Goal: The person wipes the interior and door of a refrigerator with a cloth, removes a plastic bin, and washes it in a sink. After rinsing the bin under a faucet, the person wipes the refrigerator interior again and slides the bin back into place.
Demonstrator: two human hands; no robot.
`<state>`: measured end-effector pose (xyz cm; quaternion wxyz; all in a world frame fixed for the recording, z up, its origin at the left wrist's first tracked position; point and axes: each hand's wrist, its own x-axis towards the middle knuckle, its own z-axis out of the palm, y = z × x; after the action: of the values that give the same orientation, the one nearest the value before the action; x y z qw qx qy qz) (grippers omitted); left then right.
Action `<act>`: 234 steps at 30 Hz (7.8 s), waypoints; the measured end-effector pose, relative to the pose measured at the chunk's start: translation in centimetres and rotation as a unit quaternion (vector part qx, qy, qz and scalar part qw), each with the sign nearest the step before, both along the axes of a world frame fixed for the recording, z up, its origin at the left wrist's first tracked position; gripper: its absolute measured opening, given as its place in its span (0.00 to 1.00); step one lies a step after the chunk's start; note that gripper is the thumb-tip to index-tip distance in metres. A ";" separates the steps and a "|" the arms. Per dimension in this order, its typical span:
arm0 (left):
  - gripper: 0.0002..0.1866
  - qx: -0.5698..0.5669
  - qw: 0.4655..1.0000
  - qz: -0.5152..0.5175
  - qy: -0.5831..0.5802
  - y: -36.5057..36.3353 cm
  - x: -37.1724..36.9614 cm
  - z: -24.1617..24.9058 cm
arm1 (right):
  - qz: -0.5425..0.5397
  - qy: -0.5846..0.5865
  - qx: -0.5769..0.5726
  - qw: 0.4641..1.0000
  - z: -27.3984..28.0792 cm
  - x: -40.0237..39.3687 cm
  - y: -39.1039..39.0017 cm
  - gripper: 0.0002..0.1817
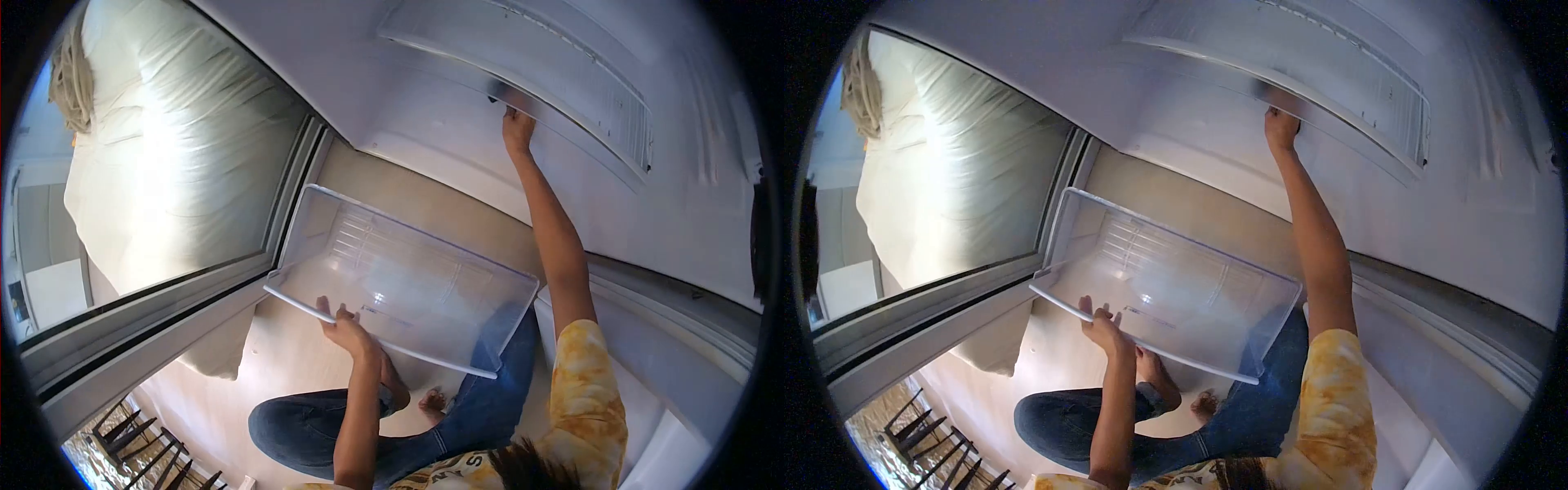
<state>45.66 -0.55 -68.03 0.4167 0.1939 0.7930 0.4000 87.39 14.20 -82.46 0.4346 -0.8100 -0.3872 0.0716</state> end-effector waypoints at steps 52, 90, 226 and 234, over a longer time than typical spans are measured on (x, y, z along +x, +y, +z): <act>0.23 0.053 0.814 -0.438 -0.377 5.9 3.3 -0.7 | 0.418 0.648 -0.260 0.582 7.4 -26.7 -11.8 0.08; 0.29 0.075 0.748 -0.487 -0.445 15.5 21.5 6.4 | -0.243 0.284 0.373 0.849 21.7 -8.0 -19.6 0.11; 0.17 0.169 0.656 -0.726 -0.117 8.0 15.8 9.7 | -0.087 0.349 0.228 0.905 24.9 -14.9 -18.5 0.18; 0.09 0.191 0.659 -0.720 -0.102 11.0 23.3 7.0 | -0.313 -0.045 0.184 0.931 21.7 -8.9 -19.9 0.12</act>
<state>69.01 10.41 -61.00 0.6063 0.7380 0.2637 0.1349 78.50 -5.74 -60.79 0.5583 -0.7983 -0.1399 -0.1772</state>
